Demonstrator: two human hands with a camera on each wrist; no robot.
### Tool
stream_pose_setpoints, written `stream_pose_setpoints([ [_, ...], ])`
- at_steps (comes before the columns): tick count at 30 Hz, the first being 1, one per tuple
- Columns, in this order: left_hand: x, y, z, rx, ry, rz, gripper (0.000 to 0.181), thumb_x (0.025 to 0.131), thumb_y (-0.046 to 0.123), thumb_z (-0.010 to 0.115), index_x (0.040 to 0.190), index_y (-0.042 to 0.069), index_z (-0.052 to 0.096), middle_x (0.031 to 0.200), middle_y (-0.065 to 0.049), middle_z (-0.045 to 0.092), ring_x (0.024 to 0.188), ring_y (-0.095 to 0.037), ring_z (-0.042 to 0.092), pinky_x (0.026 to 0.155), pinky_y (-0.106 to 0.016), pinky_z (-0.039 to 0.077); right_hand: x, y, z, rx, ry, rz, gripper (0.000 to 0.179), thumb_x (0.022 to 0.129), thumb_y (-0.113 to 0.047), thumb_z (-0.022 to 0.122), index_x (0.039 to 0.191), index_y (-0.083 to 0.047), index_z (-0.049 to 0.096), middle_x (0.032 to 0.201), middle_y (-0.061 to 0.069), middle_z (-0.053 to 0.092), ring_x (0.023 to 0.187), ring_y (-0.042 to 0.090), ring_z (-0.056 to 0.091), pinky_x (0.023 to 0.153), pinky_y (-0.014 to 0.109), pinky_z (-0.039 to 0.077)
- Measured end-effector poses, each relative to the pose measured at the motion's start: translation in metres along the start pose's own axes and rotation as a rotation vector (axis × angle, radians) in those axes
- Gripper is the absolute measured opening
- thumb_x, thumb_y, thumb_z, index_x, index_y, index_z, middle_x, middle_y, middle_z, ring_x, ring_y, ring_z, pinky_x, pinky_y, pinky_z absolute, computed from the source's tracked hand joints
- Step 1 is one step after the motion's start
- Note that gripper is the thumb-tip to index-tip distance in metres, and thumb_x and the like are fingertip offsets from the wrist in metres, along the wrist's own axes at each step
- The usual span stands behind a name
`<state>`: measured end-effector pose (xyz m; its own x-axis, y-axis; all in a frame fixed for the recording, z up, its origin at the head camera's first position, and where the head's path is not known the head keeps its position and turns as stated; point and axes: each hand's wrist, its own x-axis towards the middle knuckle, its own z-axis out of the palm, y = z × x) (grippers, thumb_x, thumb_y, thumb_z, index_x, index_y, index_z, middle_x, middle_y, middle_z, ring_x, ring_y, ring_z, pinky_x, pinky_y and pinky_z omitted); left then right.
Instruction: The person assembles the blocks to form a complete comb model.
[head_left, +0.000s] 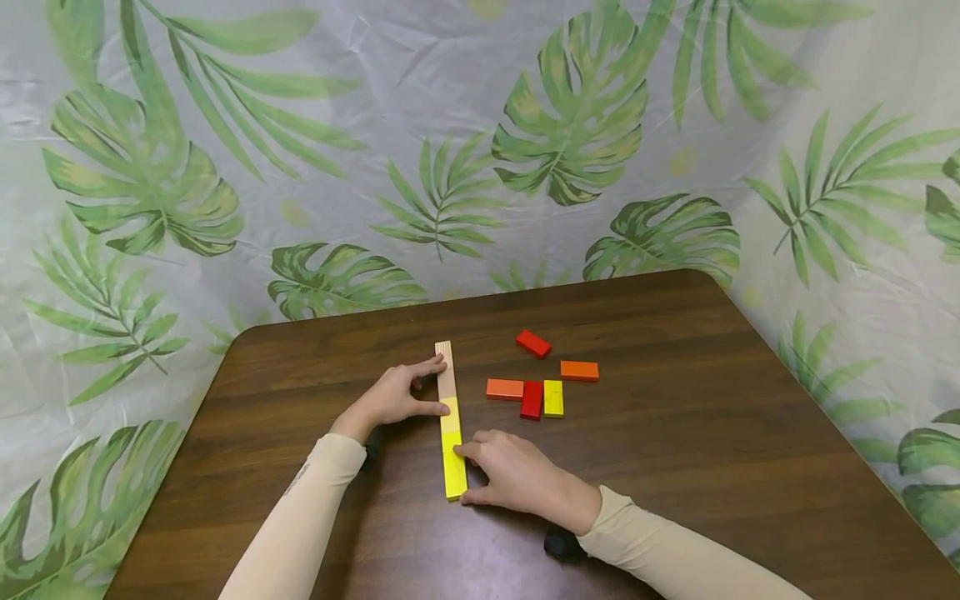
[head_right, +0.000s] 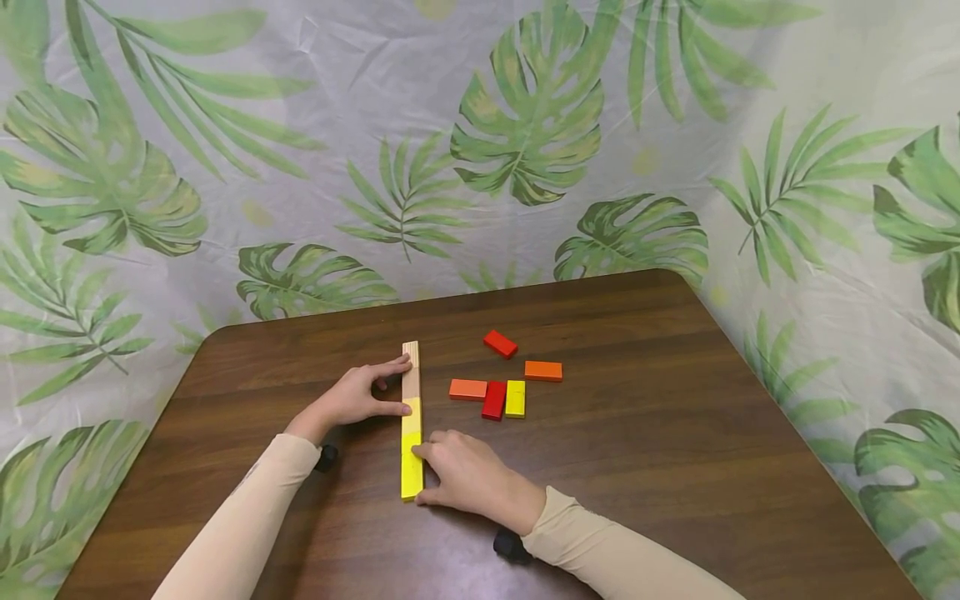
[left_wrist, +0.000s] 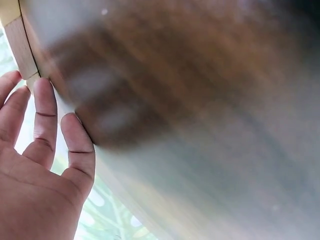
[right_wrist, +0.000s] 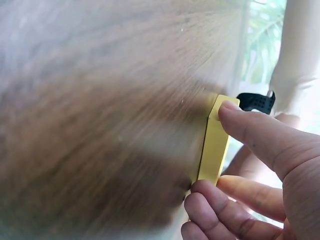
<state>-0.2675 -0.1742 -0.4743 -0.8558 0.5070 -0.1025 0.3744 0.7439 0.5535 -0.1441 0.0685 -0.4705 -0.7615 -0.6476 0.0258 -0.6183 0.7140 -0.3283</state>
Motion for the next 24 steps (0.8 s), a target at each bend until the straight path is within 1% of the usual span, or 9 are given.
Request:
stream_pose_setpoints([
  [4, -0.002, -0.001, 0.001, -0.008, -0.001, 0.013, 0.086, 0.089, 0.047, 0.088, 0.161, 0.017, 0.052, 0.173, -0.003, 0.041, 0.115, -0.029, 0.065, 0.105, -0.049, 0.055, 0.001, 0.001, -0.001, -0.004, -0.011, 0.011, 0.059, 0.086, -0.044, 0.091, 0.133, -0.011, 0.077, 0.111, 0.002, 0.074, 0.090, 0.010, 0.063, 0.082, 0.026, 0.059],
  [6, -0.003, -0.001, 0.001, -0.005, 0.000, 0.024, 0.087, 0.089, 0.048, 0.088, 0.161, 0.016, 0.052, 0.173, -0.004, 0.041, 0.115, -0.029, 0.066, 0.104, -0.049, 0.055, 0.002, 0.001, -0.001, -0.005, -0.015, 0.014, 0.059, 0.086, -0.044, 0.091, 0.133, -0.011, 0.077, 0.111, 0.002, 0.074, 0.090, 0.010, 0.063, 0.083, 0.027, 0.059],
  [9, -0.004, -0.003, 0.002, -0.005, -0.004, 0.027, 0.090, 0.088, 0.049, 0.089, 0.162, 0.017, 0.051, 0.174, -0.003, 0.040, 0.114, -0.027, 0.064, 0.104, -0.048, 0.055, 0.002, 0.001, -0.002, -0.011, -0.012, 0.011, 0.059, 0.086, -0.044, 0.091, 0.133, -0.011, 0.076, 0.110, 0.002, 0.074, 0.090, 0.010, 0.063, 0.083, 0.027, 0.059],
  [13, -0.008, -0.002, 0.002, -0.023, -0.030, 0.028, 0.097, 0.084, 0.051, 0.091, 0.164, 0.019, 0.047, 0.177, 0.000, 0.034, 0.120, -0.027, 0.063, 0.107, -0.049, 0.053, 0.001, 0.001, -0.002, -0.009, -0.002, 0.004, 0.060, 0.086, -0.044, 0.091, 0.133, -0.010, 0.076, 0.109, 0.002, 0.074, 0.088, 0.009, 0.061, 0.081, 0.026, 0.058],
  [17, -0.012, 0.002, 0.002, -0.043, -0.060, 0.044, 0.106, 0.081, 0.052, 0.093, 0.167, 0.017, 0.042, 0.179, -0.002, 0.027, 0.127, -0.031, 0.061, 0.112, -0.053, 0.051, 0.001, 0.002, -0.001, 0.002, 0.010, 0.001, 0.061, 0.086, -0.044, 0.092, 0.133, -0.009, 0.076, 0.111, 0.002, 0.074, 0.088, 0.010, 0.061, 0.082, 0.027, 0.058],
  [19, -0.013, 0.005, 0.001, -0.038, -0.072, 0.047, 0.111, 0.080, 0.052, 0.094, 0.168, 0.015, 0.039, 0.180, -0.003, 0.024, 0.131, -0.033, 0.061, 0.119, -0.056, 0.045, 0.001, 0.003, 0.000, 0.006, 0.013, 0.000, 0.062, 0.086, -0.045, 0.092, 0.134, -0.009, 0.075, 0.114, 0.003, 0.074, 0.091, 0.011, 0.064, 0.084, 0.028, 0.060],
  [20, -0.014, 0.006, 0.002, -0.030, -0.076, 0.048, 0.113, 0.079, 0.052, 0.094, 0.169, 0.015, 0.037, 0.181, -0.003, 0.023, 0.136, -0.035, 0.059, 0.121, -0.058, 0.042, 0.002, 0.004, 0.000, 0.009, 0.014, -0.002, 0.062, 0.085, -0.045, 0.092, 0.133, -0.009, 0.075, 0.114, 0.003, 0.075, 0.093, 0.011, 0.065, 0.085, 0.029, 0.060],
  [22, -0.015, 0.007, 0.002, -0.008, -0.085, 0.055, 0.117, 0.078, 0.053, 0.095, 0.170, 0.013, 0.034, 0.181, -0.005, 0.019, 0.148, -0.038, 0.050, 0.127, -0.061, 0.033, 0.001, 0.005, -0.001, 0.029, 0.008, -0.003, 0.063, 0.086, -0.045, 0.092, 0.134, -0.009, 0.075, 0.115, 0.003, 0.075, 0.094, 0.011, 0.065, 0.087, 0.029, 0.060],
  [24, -0.015, 0.008, 0.003, 0.007, -0.092, 0.065, 0.121, 0.077, 0.054, 0.095, 0.171, 0.011, 0.031, 0.182, -0.007, 0.016, 0.159, -0.039, 0.038, 0.130, -0.064, 0.025, 0.000, 0.007, -0.004, 0.078, 0.000, 0.003, 0.062, 0.086, -0.043, 0.092, 0.134, -0.008, 0.074, 0.110, 0.002, 0.074, 0.091, 0.009, 0.063, 0.084, 0.028, 0.058],
])
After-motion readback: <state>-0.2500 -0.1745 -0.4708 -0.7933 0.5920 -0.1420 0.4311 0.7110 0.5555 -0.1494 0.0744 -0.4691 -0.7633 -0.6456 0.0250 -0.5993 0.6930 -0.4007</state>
